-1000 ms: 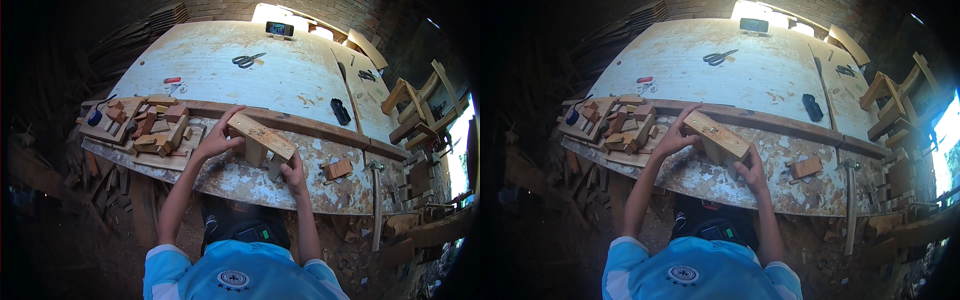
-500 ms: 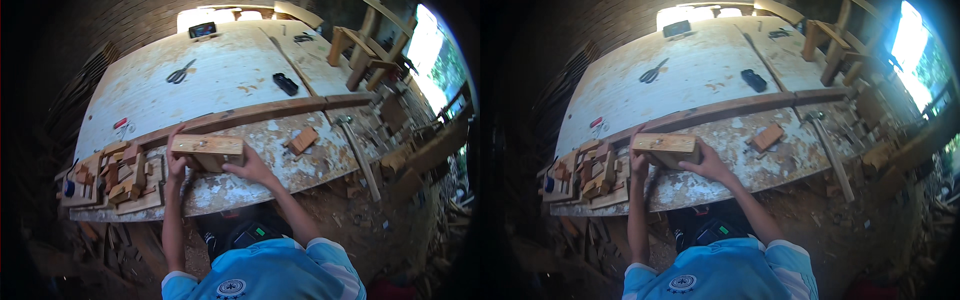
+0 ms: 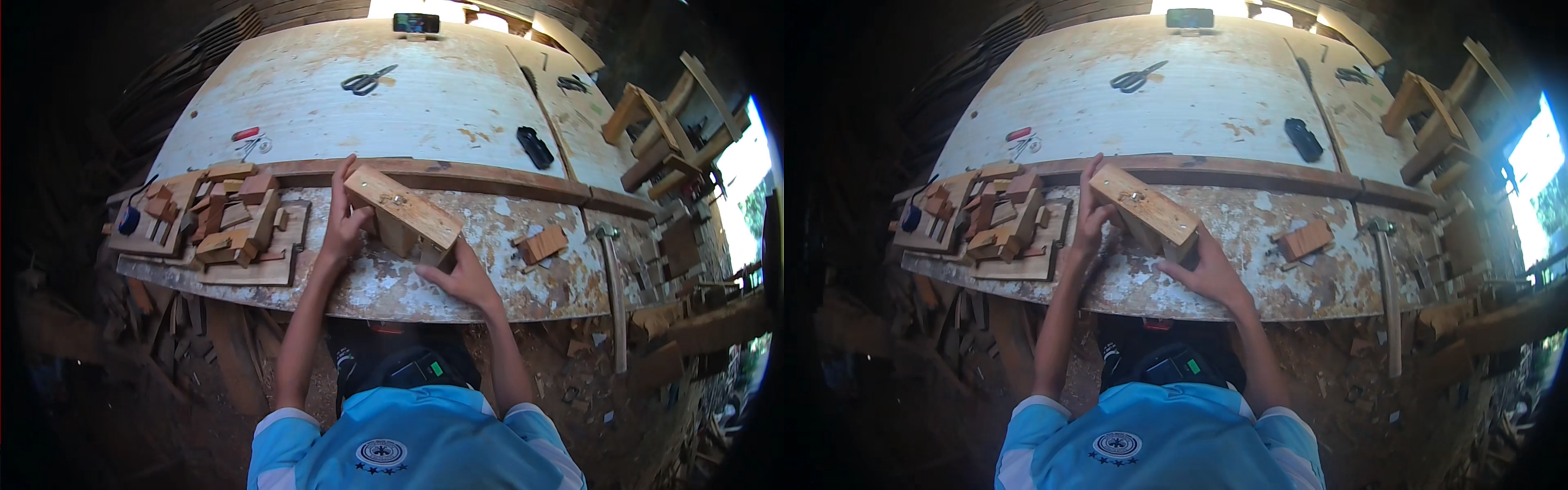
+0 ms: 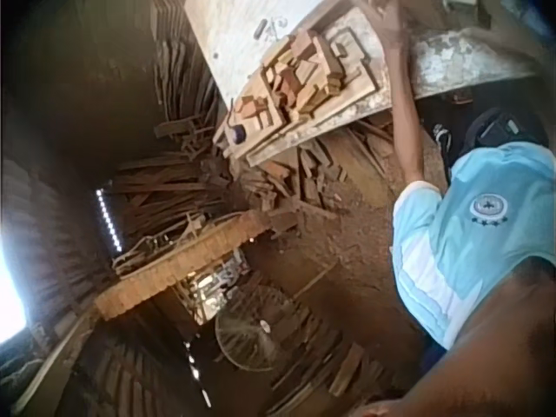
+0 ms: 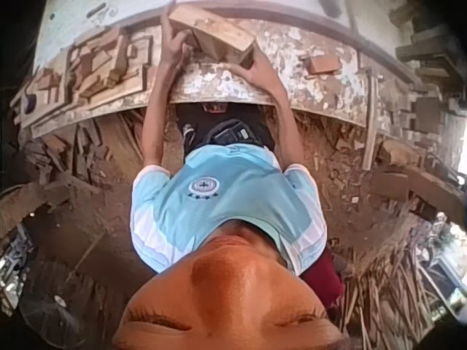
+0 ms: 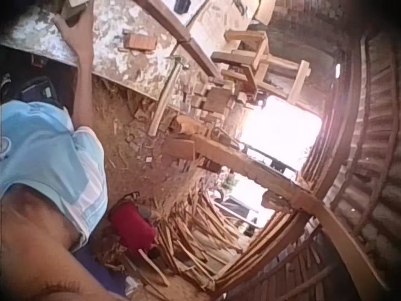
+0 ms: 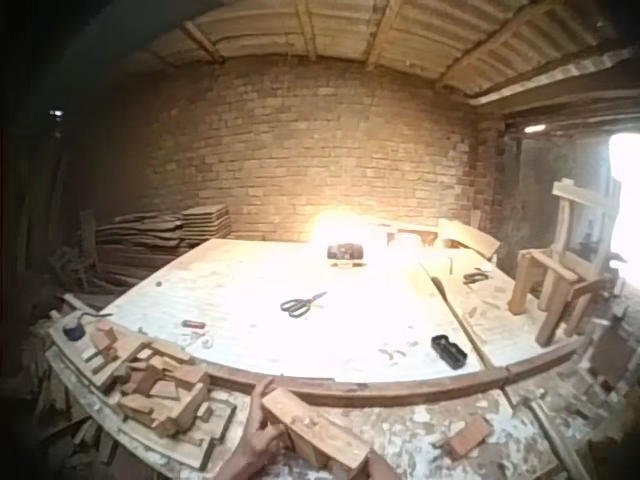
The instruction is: Sand and assemble small wooden components of a project.
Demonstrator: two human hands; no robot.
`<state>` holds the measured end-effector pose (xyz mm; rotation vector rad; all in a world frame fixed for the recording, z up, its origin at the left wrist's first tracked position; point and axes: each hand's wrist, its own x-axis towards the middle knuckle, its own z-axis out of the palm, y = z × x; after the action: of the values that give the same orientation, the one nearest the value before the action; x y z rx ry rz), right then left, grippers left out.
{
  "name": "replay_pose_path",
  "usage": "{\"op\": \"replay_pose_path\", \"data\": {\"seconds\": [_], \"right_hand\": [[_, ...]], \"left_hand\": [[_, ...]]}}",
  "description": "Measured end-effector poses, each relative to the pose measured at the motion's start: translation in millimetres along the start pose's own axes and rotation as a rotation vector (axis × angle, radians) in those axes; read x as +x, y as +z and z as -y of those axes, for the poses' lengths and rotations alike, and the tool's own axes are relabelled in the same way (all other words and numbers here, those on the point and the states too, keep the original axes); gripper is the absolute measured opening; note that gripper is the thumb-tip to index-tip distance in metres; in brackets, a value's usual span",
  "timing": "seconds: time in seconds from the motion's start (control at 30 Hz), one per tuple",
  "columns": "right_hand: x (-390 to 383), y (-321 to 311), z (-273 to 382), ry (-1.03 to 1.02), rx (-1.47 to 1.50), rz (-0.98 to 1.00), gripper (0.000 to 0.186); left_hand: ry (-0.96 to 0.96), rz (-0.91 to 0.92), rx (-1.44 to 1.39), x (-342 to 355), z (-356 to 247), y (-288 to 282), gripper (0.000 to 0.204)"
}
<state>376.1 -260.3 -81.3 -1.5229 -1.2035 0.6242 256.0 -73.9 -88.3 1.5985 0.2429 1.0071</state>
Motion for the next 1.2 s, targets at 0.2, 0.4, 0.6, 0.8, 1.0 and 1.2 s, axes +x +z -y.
{"op": "replay_pose_path", "data": {"seconds": [0.2, 0.4, 0.6, 0.8, 1.0, 1.2], "right_hand": [[-28.5, -60.0, -9.6, -0.049, -0.170, -0.401, 0.049], [-73.2, -126.9, -59.7, 0.563, -0.675, -0.753, 0.030], [-70.4, -120.4, -84.9, 0.398, -0.752, -0.826, 0.039], [-49.2, -115.3, -60.4, 0.564, -0.547, -0.803, 0.047], [-41.7, -102.6, -58.9, 0.656, -0.914, -0.720, 0.059], [5.2, -134.3, -90.0, 0.602, -0.653, -0.788, 0.068]], "left_hand": [[0.100, -0.118, 0.483, -34.3, -6.5, 8.8, 0.058], [0.068, -0.084, 0.293, -41.1, 5.9, 29.9, 0.026], [-0.073, -0.116, 0.111, -50.5, 18.0, 29.6, 0.025], [-0.087, -0.288, 0.103, -38.0, -5.9, 31.4, 0.016], [0.207, 0.012, 0.314, 17.7, -61.7, 41.5, 0.028], [-0.018, 0.095, 1.006, 28.1, -74.8, 61.9, 0.053]]}}
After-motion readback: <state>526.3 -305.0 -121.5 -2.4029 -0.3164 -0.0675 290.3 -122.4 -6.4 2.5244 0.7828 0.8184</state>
